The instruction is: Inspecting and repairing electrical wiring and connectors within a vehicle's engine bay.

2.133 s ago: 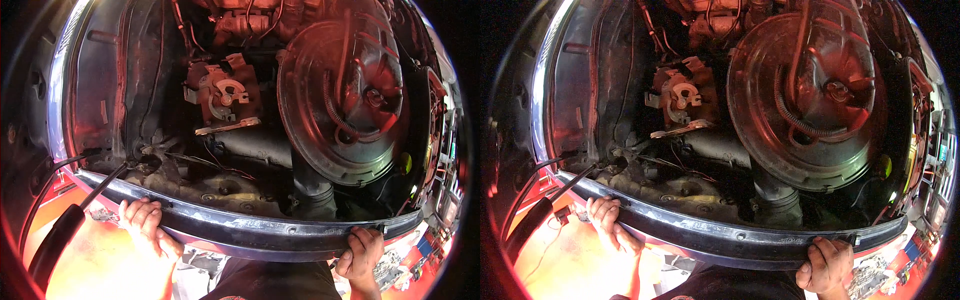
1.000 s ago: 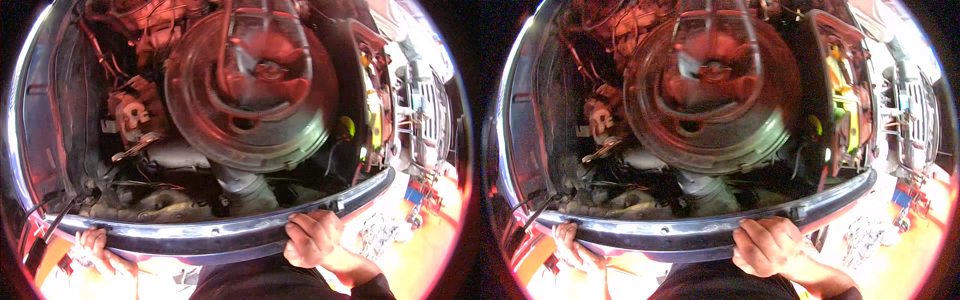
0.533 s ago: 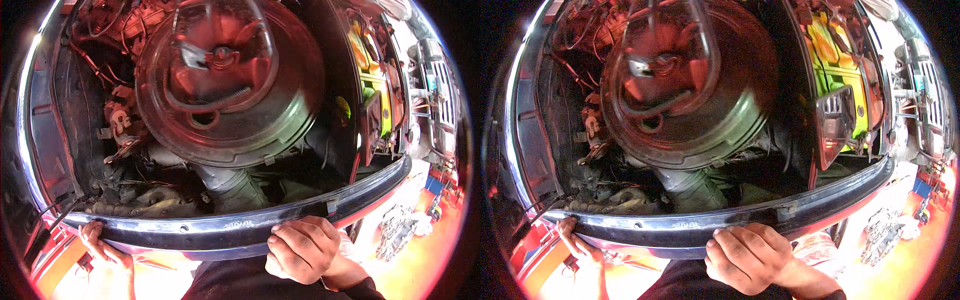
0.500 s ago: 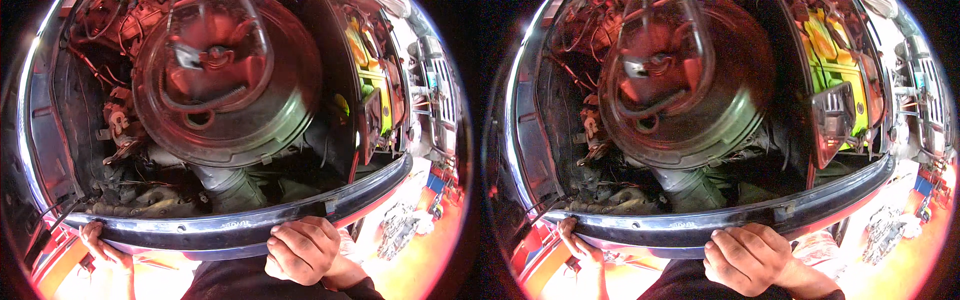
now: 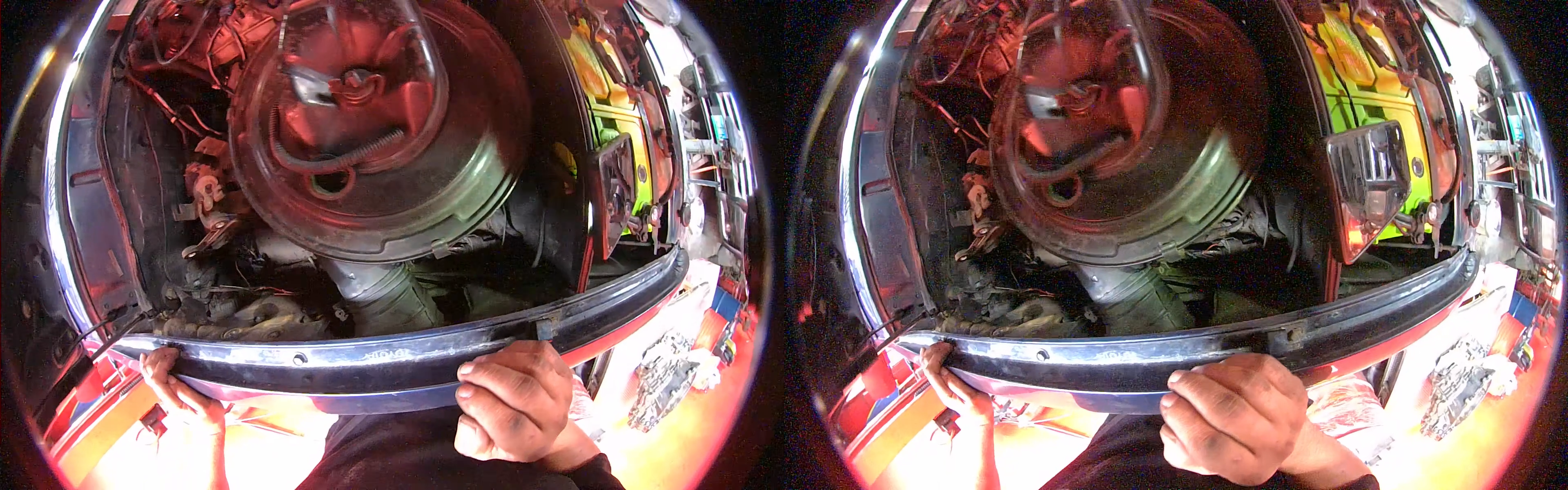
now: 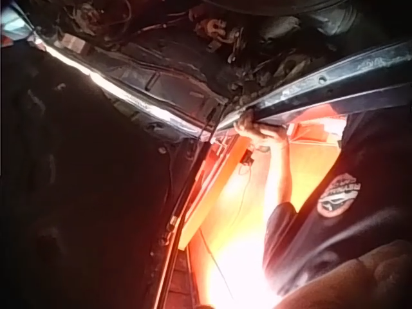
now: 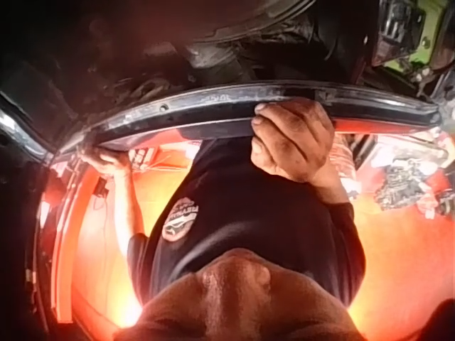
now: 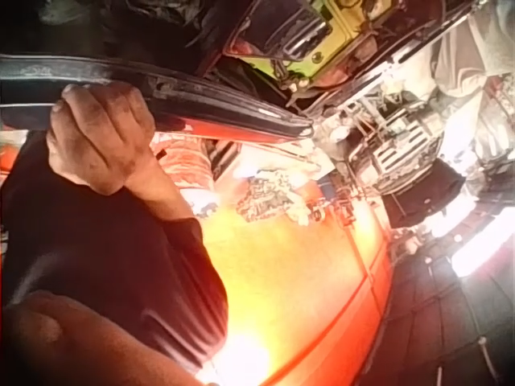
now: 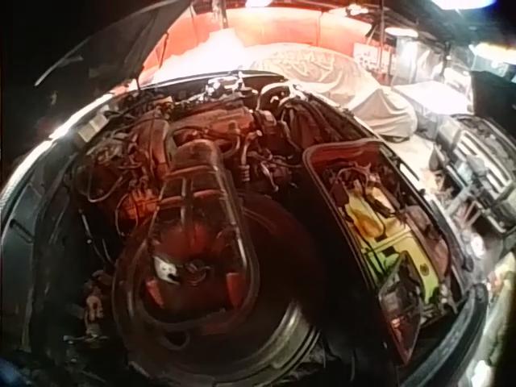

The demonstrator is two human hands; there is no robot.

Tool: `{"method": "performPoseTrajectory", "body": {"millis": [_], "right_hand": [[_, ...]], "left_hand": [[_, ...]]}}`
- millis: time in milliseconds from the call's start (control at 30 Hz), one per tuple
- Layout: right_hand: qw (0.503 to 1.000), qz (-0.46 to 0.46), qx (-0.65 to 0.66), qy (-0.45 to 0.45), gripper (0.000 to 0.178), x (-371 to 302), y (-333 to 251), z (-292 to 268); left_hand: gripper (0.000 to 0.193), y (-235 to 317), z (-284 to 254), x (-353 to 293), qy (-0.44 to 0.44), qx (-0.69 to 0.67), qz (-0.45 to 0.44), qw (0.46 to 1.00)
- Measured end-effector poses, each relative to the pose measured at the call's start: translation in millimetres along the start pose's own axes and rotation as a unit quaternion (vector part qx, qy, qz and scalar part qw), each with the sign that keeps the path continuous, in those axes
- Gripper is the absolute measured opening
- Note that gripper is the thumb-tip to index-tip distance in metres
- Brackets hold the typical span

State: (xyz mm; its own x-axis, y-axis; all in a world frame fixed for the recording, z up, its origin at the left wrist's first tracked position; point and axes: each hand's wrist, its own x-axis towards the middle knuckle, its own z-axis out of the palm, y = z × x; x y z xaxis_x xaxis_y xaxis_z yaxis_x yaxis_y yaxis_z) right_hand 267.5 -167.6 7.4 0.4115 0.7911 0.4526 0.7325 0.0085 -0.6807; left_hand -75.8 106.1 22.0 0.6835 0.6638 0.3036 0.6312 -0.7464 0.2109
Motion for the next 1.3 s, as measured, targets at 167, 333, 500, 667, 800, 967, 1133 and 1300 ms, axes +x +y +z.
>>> {"method": "performPoseTrajectory", "body": {"millis": [167,333,500,667,800,967,1133,1300], "right_hand": [[0.998,-0.011,-0.046,-0.042,0.024,5,-6,6],[0.995,-0.015,-0.066,-0.068,0.021,17,-17,16],[0.988,0.029,-0.132,-0.075,0.018,24,-33,24],[0.987,0.042,-0.124,-0.091,0.020,23,-33,36],[0.983,0.063,-0.139,-0.103,0.024,23,-32,37],[0.977,0.098,-0.152,-0.109,0.032,14,-30,39],[0.972,0.120,-0.190,-0.063,0.048,-6,-36,14],[0.977,0.122,-0.154,-0.081,0.041,24,-44,21]], "left_hand": [[0.026,-9,6,-2,0.028,0.024,0.015,0.999],[0.023,-8,-17,5,0.070,0.057,0.045,0.995],[0.017,-8,0,8,0.043,0.026,0.015,0.999],[0.023,-12,-12,3,0.033,0.031,0.011,0.999],[0.025,-15,-12,1,0.030,0.028,0.020,0.999],[0.034,-21,-13,-2,-0.013,0.028,0.001,1.000],[0.027,-26,6,8,0.019,-0.009,0.027,0.999],[0.038,-20,-21,-4,0.106,0.052,0.053,0.992]]}}
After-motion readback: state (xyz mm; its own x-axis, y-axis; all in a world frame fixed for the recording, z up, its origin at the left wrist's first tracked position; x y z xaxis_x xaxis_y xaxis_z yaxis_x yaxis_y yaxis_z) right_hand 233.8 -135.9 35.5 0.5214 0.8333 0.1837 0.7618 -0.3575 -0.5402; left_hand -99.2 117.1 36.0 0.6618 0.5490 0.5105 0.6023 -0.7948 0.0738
